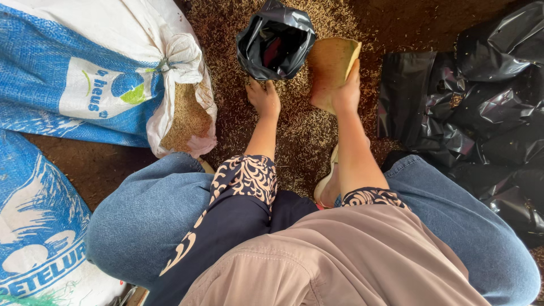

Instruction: The person scoops grains from a large pile on the floor into a black plastic bag using a scoop and their hands. They then fold the top of the bag to close it.

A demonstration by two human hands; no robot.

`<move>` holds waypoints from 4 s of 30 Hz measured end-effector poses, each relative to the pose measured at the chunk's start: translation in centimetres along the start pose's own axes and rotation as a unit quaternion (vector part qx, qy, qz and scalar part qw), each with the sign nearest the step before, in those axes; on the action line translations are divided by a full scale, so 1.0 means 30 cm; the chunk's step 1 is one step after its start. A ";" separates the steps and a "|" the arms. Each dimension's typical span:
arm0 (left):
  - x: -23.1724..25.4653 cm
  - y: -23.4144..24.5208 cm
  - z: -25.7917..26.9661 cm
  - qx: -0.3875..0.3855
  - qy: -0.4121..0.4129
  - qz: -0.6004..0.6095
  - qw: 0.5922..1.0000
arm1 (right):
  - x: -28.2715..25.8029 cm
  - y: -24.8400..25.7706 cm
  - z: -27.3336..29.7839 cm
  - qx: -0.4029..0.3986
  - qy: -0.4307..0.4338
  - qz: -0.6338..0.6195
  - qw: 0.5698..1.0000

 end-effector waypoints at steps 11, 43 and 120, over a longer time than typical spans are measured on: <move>0.225 -0.231 0.154 -0.116 -0.153 -0.073 0.979 | 0.092 -0.093 -0.020 -0.055 -0.100 -0.249 0.962; 0.327 0.535 -0.240 0.199 -0.123 0.057 0.971 | -0.179 0.379 0.019 -0.160 -0.019 -0.448 0.879; 0.219 0.105 -0.501 -0.124 -0.043 -0.001 0.991 | -0.141 0.136 -0.348 0.017 -0.019 -0.133 0.991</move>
Point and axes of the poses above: each hand's wrist, its own z-axis away from the middle knuckle, its own y-axis out of the back of the hand, x = y × z, the point moved 5 cm from there along -z, towards the middle knuckle, and after that the axes turned 7 degrees about y, right-handed, at the moved point
